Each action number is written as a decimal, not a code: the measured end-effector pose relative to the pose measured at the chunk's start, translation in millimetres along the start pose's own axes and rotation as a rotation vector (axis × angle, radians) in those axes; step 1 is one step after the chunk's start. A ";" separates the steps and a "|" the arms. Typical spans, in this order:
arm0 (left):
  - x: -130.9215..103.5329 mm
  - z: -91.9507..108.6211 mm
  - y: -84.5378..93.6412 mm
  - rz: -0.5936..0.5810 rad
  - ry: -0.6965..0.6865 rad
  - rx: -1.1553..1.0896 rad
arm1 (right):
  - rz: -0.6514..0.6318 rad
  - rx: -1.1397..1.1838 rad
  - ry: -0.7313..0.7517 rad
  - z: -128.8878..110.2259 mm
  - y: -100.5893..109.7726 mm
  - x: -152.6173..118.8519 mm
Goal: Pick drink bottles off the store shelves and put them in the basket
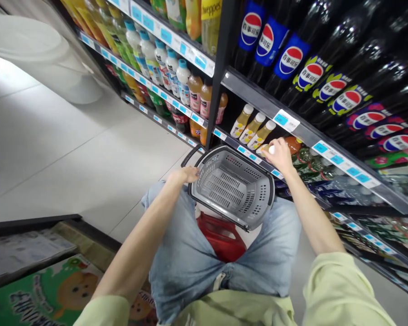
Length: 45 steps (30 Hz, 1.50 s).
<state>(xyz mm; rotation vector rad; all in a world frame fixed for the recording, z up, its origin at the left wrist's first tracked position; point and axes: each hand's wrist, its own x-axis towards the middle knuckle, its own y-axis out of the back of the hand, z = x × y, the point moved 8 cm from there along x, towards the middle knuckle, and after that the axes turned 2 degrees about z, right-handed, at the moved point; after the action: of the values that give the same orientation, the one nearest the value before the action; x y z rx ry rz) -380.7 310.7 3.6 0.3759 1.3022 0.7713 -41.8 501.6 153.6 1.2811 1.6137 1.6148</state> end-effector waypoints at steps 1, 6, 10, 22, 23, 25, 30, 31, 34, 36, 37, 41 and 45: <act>-0.3 0.4 0.0 0.001 -0.004 0.002 | -0.010 -0.003 0.026 -6.1 -0.3 -10.3; -3.4 -5.7 -0.8 0.014 0.003 0.020 | 0.047 0.010 0.055 -23.3 10.4 -60.3; -5.8 -17.6 -1.8 0.033 0.009 0.035 | 0.243 0.123 -0.045 -25.6 35.2 -113.3; -49.1 -10.0 0.7 0.114 -0.003 0.180 | 0.283 0.569 -0.387 -35.0 -29.0 -261.5; -54.2 -7.9 -0.4 0.118 -0.005 0.198 | 0.313 0.583 -0.411 -31.7 -28.3 -265.9; -62.8 -0.9 -3.1 0.149 -0.016 0.222 | 0.363 0.620 -0.464 -24.3 -25.9 -270.2; -72.2 48.5 -25.4 0.277 -0.260 0.074 | 0.469 0.796 -0.635 -8.6 -33.4 -269.3; -72.5 61.7 -32.6 0.293 -0.335 0.023 | 0.488 0.848 -0.686 -6.4 -38.7 -269.4; -69.3 96.2 -54.4 0.295 -0.511 -0.115 | 0.532 1.067 -0.882 -3.3 -60.0 -272.5; -63.2 114.0 -66.7 0.243 -0.577 -0.177 | 0.552 1.237 -1.028 -4.3 -74.2 -276.3; -59.6 121.7 -71.1 0.212 -0.599 -0.196 | 0.556 1.312 -1.094 -5.6 -79.8 -278.1; -47.6 145.2 -73.8 0.161 -0.669 -0.216 | 0.553 1.494 -1.221 -8.6 -88.3 -280.9; -47.2 160.8 -69.4 0.191 -0.772 -0.182 | 0.563 1.548 -1.237 -4.3 -87.5 -282.8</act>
<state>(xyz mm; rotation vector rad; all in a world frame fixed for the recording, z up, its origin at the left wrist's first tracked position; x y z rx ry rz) -210.2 256.2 33.1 0.5839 0.4736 0.7858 50.7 266.9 -1.4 2.6976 1.4057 -0.8176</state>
